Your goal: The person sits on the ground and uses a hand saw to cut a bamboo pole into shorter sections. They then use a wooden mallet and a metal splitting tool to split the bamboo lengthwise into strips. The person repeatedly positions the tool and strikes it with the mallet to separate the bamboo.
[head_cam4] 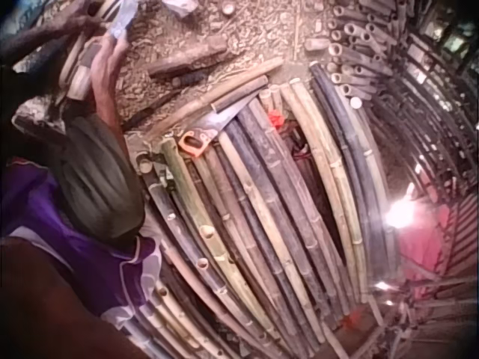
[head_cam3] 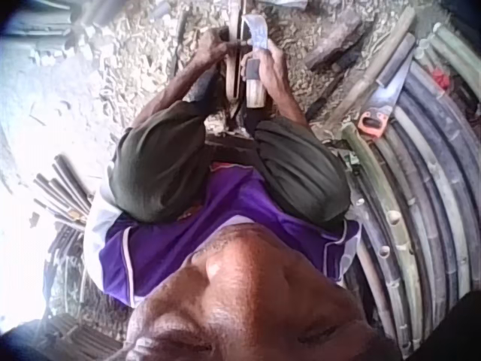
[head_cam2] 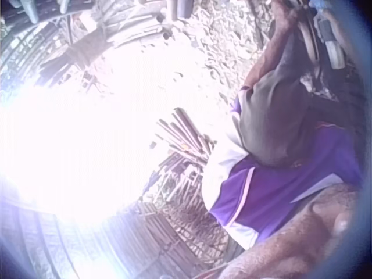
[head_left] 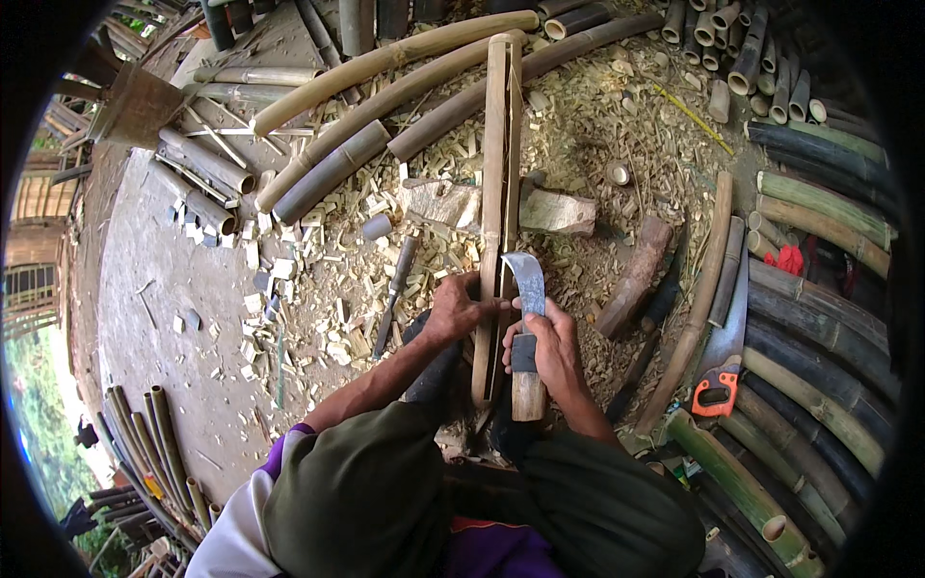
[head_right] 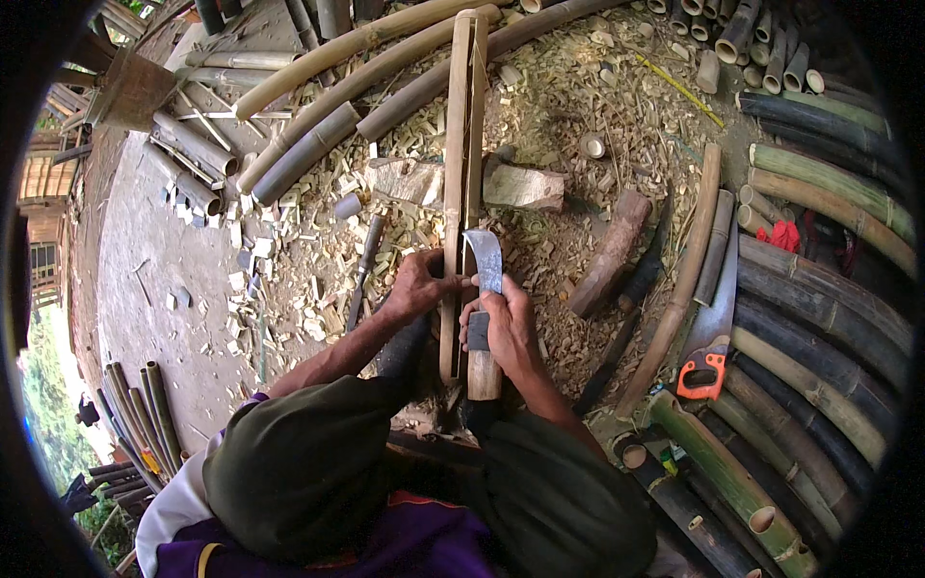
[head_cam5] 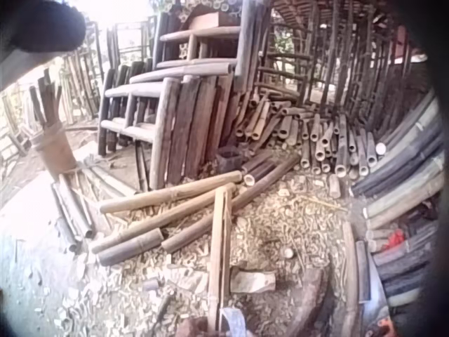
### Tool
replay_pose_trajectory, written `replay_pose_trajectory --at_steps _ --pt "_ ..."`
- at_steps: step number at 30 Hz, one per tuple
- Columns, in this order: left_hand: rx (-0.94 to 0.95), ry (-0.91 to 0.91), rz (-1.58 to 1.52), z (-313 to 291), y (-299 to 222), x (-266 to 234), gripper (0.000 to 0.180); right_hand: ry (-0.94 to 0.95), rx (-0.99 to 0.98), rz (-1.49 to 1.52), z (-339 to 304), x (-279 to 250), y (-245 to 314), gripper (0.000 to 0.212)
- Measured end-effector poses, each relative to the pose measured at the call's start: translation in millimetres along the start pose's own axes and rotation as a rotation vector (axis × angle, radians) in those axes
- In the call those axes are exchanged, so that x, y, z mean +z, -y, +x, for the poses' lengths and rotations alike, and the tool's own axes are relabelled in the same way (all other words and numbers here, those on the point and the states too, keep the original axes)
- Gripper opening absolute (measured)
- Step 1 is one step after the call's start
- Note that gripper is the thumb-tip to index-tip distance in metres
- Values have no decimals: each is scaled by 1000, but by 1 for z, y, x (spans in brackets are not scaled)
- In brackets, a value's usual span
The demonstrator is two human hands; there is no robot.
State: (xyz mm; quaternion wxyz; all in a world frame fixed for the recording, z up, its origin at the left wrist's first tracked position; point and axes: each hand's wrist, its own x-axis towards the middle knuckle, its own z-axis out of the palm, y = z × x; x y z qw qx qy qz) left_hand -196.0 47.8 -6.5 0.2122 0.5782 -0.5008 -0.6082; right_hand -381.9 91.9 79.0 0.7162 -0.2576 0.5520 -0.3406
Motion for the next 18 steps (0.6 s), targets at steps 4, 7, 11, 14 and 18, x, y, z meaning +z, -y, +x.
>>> replay_pose_trajectory --at_steps 4,7,11,14,18 --pt "-27 -8 34 -4 -8 -1 42 -22 -20 18 5 5 6 34" --pt "-1 -7 20 -3 -6 -1 41 -31 -19 -6 9 4 5 34" --pt "-28 4 79 -5 -16 -3 39 -22 -47 -52 18 1 8 32" --pt "7 -1 49 0 -6 0 39 -8 -92 -144 30 0 8 29" --pt "36 -1 29 -5 3 1 41 -35 -91 -125 21 6 8 30"
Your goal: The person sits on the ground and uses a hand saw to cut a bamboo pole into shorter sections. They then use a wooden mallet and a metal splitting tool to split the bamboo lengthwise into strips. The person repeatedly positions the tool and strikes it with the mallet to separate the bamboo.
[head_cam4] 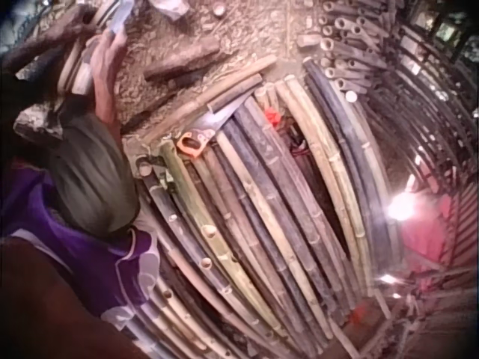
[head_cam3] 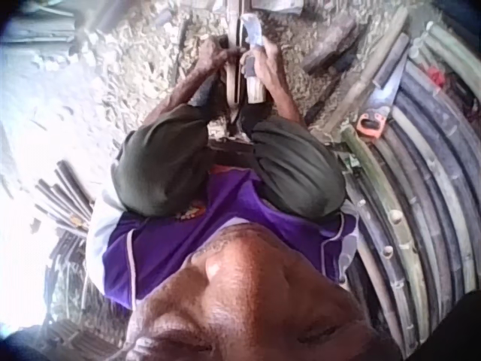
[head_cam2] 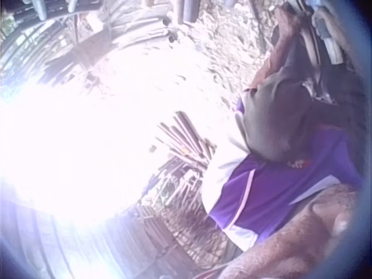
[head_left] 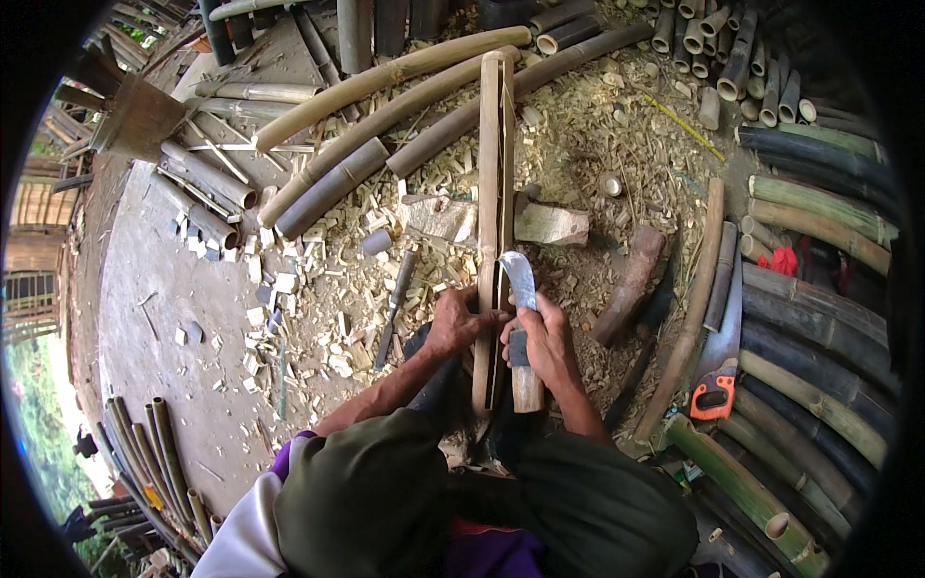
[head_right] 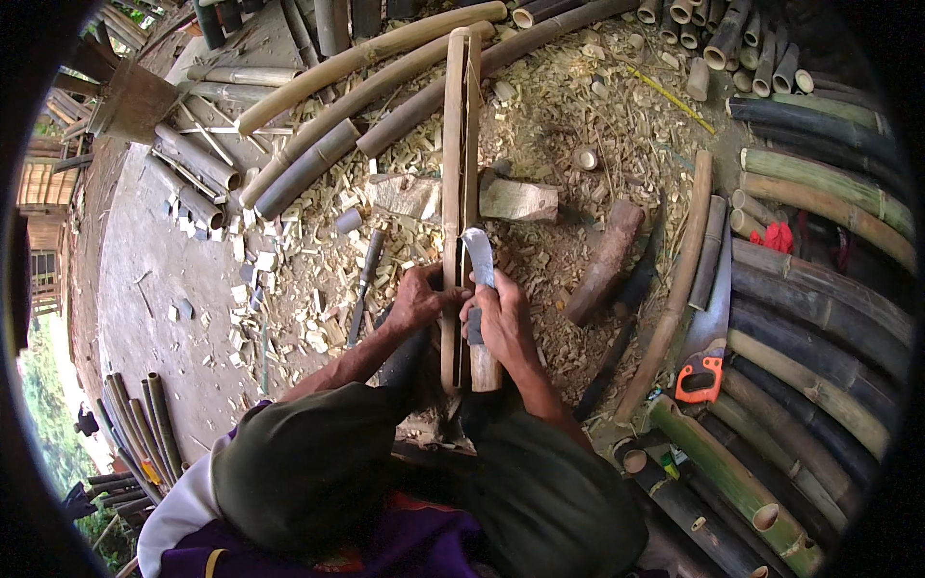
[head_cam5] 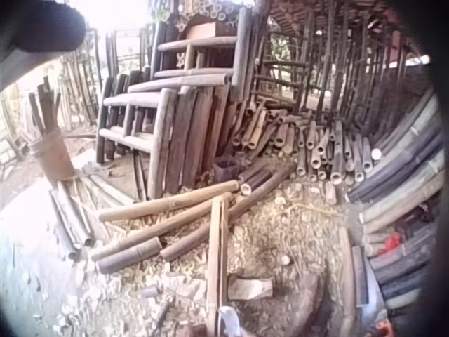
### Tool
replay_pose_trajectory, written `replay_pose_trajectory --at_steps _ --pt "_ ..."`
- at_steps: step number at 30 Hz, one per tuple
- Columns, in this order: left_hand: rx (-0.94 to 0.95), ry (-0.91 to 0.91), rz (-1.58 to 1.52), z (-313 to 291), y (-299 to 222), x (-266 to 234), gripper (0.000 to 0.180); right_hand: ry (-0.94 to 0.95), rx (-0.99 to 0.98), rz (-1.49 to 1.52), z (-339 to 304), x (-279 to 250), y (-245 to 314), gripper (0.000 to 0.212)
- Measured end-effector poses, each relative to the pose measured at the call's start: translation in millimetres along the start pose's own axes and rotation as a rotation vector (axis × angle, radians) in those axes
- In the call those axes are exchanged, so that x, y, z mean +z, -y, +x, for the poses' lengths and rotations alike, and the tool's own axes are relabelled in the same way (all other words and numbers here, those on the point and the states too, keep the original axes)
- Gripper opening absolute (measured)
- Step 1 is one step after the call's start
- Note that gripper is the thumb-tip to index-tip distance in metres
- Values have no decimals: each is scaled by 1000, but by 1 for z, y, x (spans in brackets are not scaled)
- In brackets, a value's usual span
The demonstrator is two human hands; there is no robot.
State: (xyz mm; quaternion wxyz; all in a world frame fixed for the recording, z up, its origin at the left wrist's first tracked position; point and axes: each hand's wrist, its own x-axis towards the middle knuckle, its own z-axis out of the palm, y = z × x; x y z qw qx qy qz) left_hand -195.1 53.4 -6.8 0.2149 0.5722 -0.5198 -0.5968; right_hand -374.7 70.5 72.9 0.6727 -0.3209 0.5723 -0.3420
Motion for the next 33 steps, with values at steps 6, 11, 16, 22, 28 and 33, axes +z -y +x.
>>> replay_pose_trajectory --at_steps 6,11,16,22,28,33 --pt "-1 -21 20 -1 -16 -2 41 20 17 90 6 -15 7 35" --pt "46 -58 59 2 -7 -1 40 45 -57 62 45 -7 8 34" --pt "42 -51 102 4 -4 4 43 53 -156 55 104 -15 37 30" --pt "11 -55 44 -1 2 -11 47 21 -135 89 98 2 49 30" --pt "98 -3 -37 3 -11 0 47 77 -248 46 145 -26 77 36" --pt "99 -28 22 -1 -4 -10 48 53 -219 -23 203 -13 136 30"
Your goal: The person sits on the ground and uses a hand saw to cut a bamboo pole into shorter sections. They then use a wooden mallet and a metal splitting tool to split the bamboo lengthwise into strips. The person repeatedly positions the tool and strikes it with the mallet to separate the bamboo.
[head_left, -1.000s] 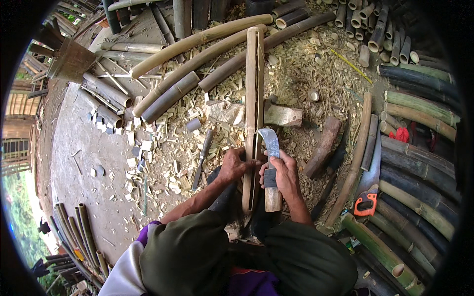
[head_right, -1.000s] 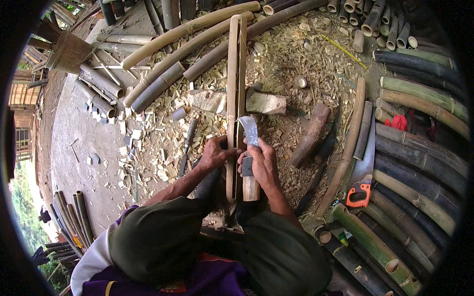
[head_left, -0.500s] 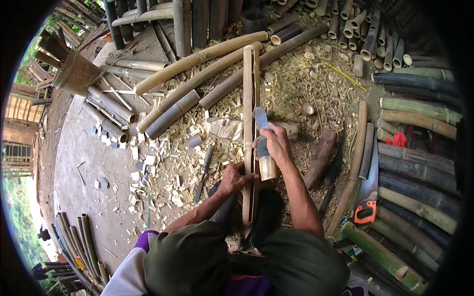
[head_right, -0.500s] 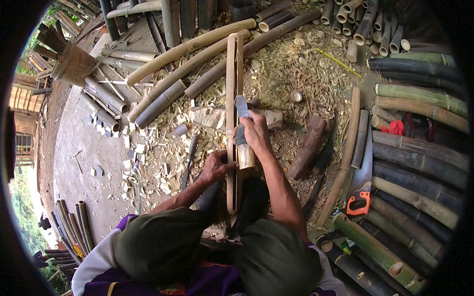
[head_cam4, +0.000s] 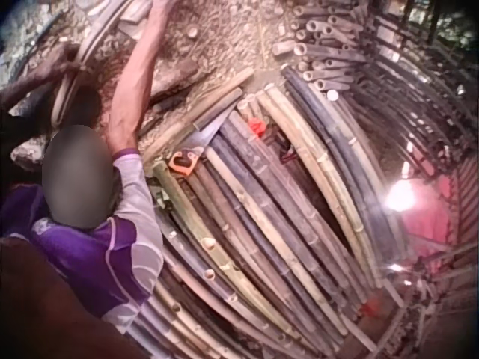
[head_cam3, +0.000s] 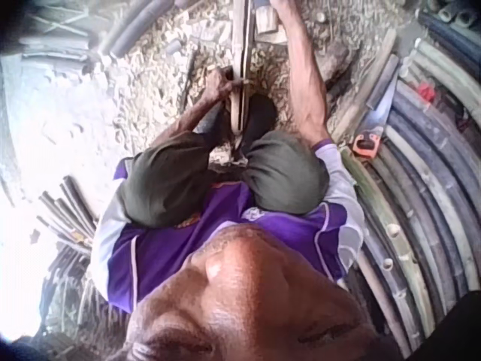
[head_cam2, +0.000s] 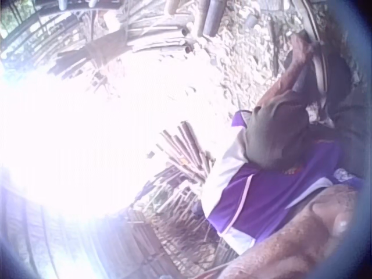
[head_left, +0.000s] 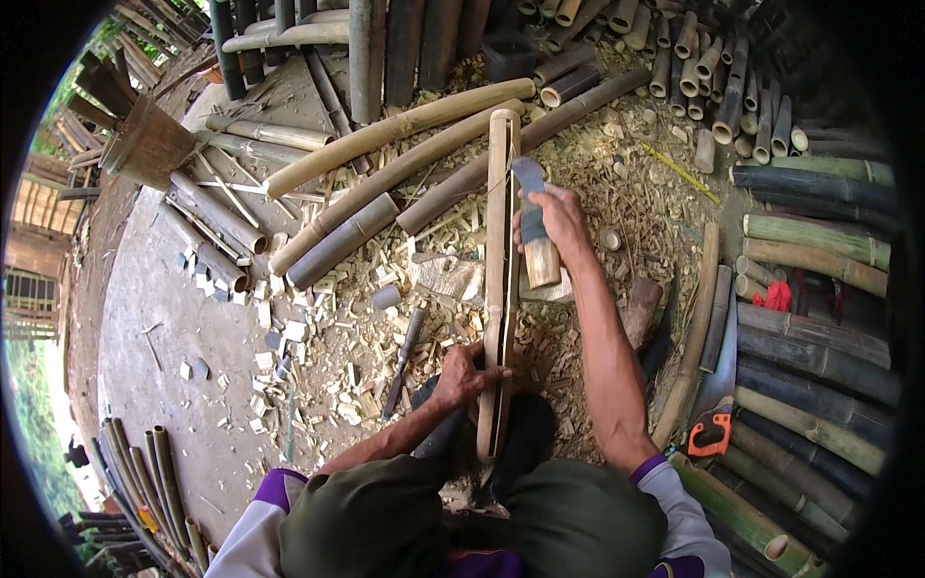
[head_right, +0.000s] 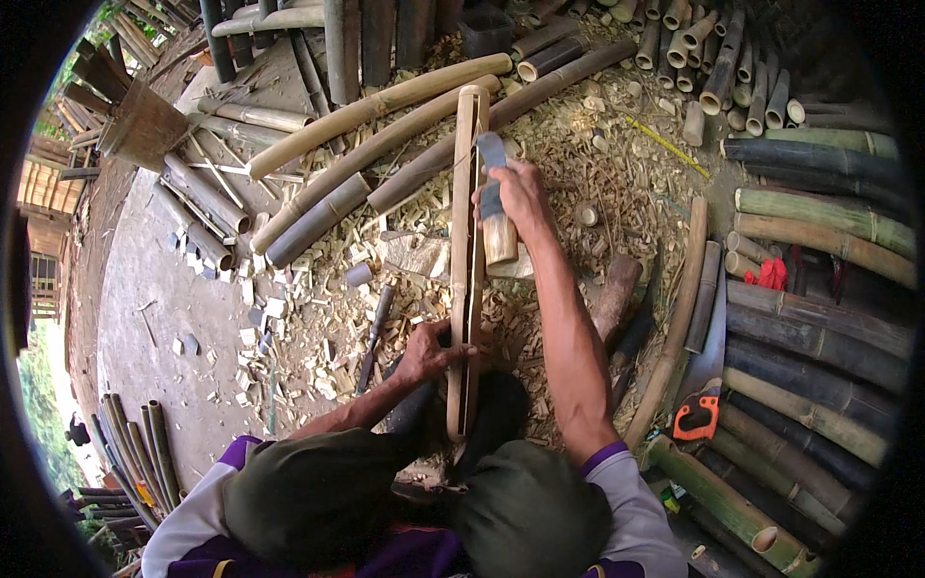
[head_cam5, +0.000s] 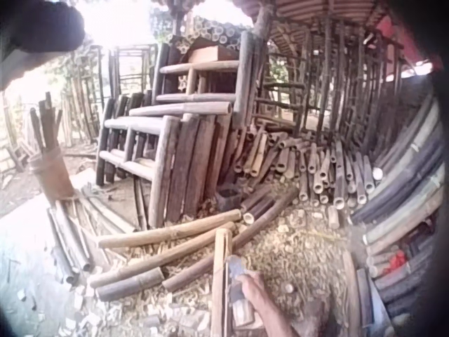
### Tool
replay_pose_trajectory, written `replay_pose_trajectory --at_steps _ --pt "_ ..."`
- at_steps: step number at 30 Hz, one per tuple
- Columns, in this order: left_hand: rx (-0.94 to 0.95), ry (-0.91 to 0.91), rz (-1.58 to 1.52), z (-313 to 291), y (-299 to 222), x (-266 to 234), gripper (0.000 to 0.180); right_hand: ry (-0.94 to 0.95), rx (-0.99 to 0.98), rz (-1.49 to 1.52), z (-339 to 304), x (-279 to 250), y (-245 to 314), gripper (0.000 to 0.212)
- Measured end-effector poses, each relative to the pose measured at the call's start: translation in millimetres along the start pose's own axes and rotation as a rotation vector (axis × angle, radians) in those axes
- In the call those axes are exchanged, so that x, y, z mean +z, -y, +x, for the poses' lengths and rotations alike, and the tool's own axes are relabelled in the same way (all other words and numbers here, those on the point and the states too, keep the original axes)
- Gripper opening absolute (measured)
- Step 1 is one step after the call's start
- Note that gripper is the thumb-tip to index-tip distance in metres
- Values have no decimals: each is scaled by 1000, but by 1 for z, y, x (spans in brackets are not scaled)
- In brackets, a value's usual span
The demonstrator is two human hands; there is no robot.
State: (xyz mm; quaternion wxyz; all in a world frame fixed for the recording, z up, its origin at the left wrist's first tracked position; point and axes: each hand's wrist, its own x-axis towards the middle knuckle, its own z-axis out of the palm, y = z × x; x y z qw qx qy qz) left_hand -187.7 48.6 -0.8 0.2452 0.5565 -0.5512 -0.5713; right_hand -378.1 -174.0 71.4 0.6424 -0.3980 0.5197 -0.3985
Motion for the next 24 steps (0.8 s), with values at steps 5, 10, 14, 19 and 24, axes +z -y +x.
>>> replay_pose_trajectory --at_steps 5,10,14,19,24 --pt "-8 13 -38 0 -4 1 47 -36 -33 -33 51 -3 31 25" --pt "-26 47 -68 0 -1 7 46 -39 29 -114 75 -20 56 30" --pt "86 1 -68 7 23 2 52 -50 45 29 28 -12 47 26" --pt "79 -1 -124 8 26 7 61 2 -27 74 -135 5 -1 35" --pt "-58 28 -312 8 1 -3 63 -14 194 -88 -236 23 -58 34"
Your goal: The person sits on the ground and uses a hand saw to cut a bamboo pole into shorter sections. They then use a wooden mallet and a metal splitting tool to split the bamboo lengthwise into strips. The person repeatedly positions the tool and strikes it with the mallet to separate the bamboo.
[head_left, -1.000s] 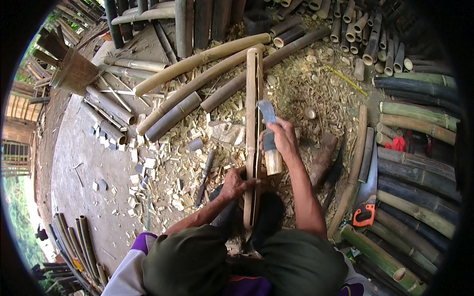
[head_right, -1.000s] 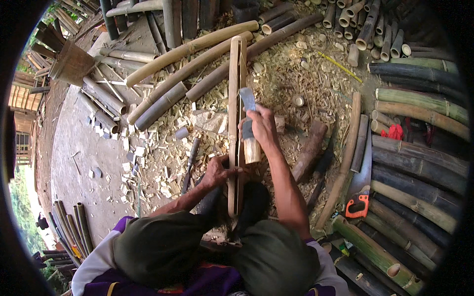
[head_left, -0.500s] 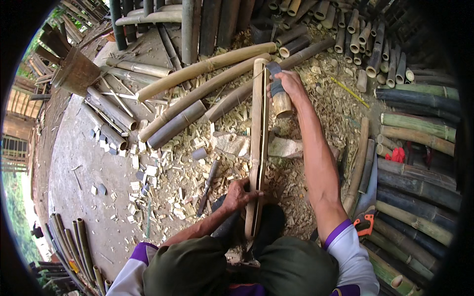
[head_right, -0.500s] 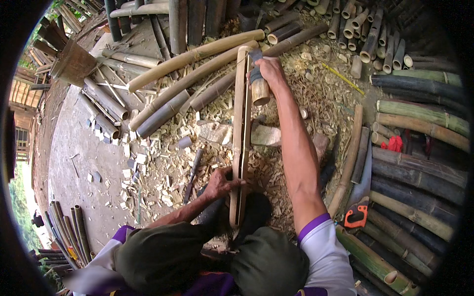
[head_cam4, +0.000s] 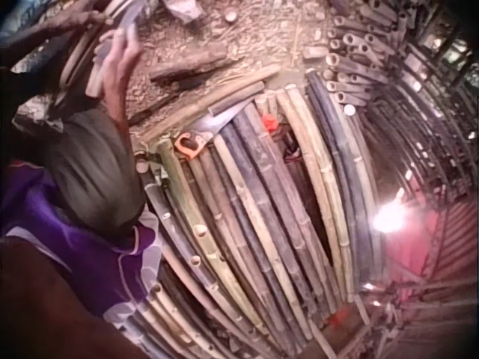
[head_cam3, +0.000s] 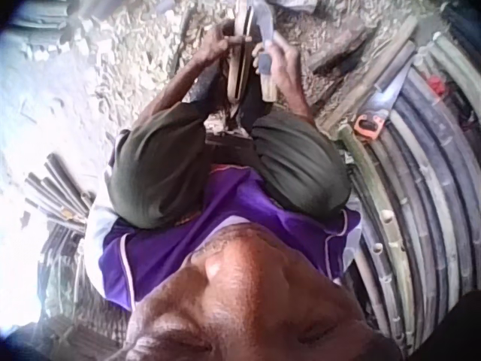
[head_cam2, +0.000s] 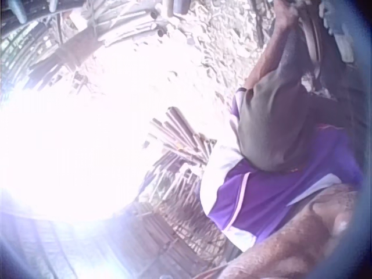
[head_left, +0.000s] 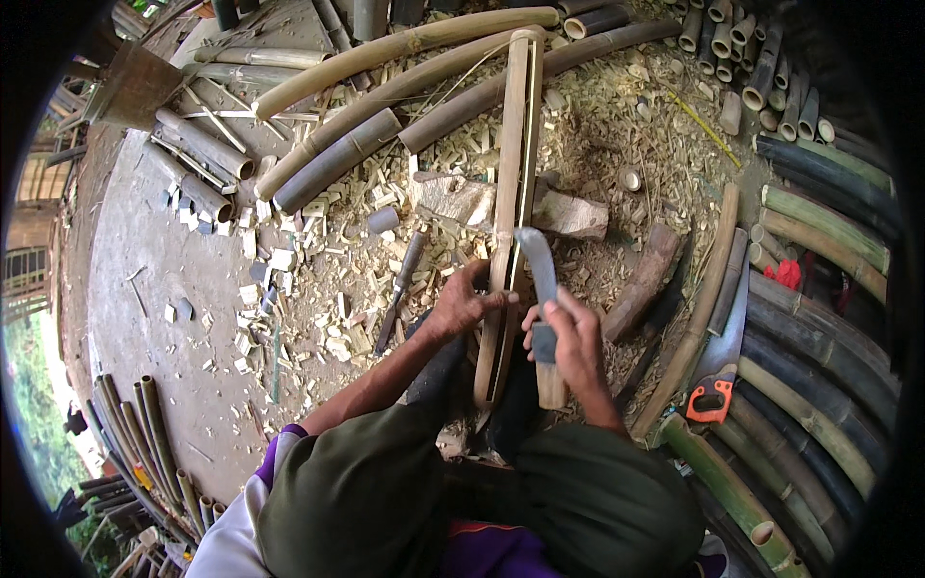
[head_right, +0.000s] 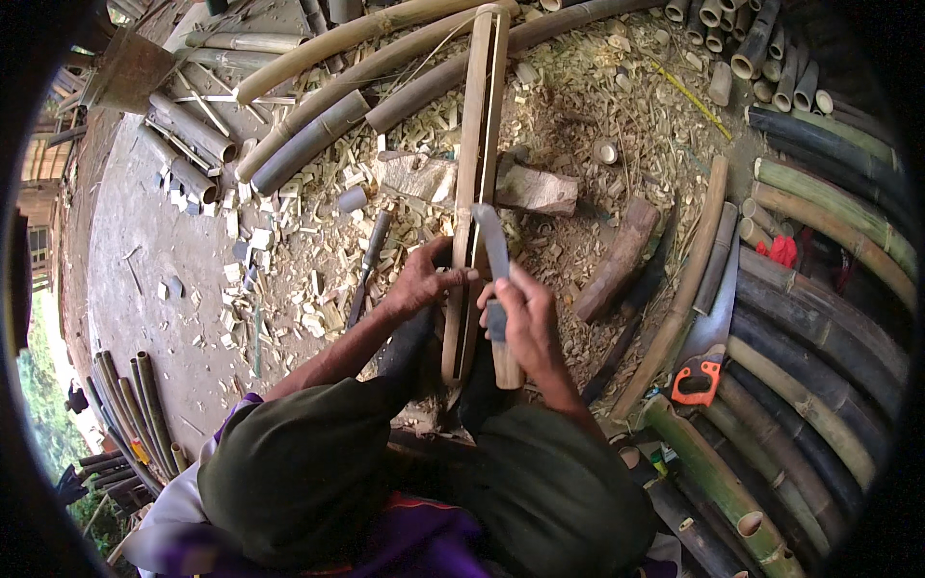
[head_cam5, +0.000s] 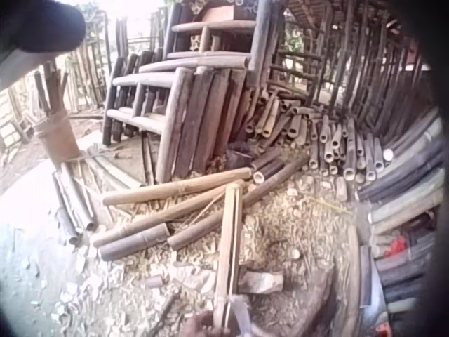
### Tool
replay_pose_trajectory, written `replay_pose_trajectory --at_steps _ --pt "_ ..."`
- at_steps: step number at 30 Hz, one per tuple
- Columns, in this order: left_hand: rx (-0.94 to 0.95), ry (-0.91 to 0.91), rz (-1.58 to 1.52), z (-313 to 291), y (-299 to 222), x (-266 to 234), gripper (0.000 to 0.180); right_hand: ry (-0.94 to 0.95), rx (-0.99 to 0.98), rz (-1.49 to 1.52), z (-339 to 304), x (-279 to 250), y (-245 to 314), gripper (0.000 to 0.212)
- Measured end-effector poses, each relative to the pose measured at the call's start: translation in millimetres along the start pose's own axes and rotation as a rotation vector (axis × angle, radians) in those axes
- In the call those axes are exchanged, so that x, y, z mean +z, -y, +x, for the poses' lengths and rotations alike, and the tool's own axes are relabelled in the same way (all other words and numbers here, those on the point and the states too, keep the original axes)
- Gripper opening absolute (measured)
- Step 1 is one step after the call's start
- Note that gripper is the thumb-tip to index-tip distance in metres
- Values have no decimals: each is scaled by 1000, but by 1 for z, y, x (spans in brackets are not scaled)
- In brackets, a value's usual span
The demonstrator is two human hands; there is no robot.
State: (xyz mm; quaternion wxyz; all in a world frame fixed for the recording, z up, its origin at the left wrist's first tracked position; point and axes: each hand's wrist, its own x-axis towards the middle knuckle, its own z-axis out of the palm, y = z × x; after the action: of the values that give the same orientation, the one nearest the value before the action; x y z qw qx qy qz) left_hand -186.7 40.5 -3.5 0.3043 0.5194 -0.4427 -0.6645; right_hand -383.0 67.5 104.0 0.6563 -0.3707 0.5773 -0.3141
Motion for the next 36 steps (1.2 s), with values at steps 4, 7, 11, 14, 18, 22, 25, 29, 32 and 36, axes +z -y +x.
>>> replay_pose_trajectory --at_steps 4,7,11,14,18,22,25,29,32,36 --pt "48 -14 42 9 3 0 56 -19 -97 -264 -18 3 -28 30" --pt "20 -5 49 10 -6 10 49 -123 -327 -575 -14 -3 -49 38" --pt "22 -107 177 7 0 17 41 -148 -475 -723 -13 6 -36 48" --pt "48 -178 289 7 3 23 41 -169 -491 -751 -14 7 -37 50" --pt "39 -234 329 7 7 23 41 -149 -419 -763 -9 12 -28 47" --pt "22 -221 333 4 0 26 40 -209 -445 -756 -5 18 -35 46" --pt "39 -251 395 7 2 28 41 -268 -471 -741 3 25 -44 46" --pt "88 -282 471 6 1 27 41 -292 -350 -688 29 31 -32 45" --pt "111 -260 409 7 1 26 41 -323 -300 -760 58 33 -14 47" --pt "68 -277 396 6 -1 27 44 -331 -352 -744 47 30 -19 48"
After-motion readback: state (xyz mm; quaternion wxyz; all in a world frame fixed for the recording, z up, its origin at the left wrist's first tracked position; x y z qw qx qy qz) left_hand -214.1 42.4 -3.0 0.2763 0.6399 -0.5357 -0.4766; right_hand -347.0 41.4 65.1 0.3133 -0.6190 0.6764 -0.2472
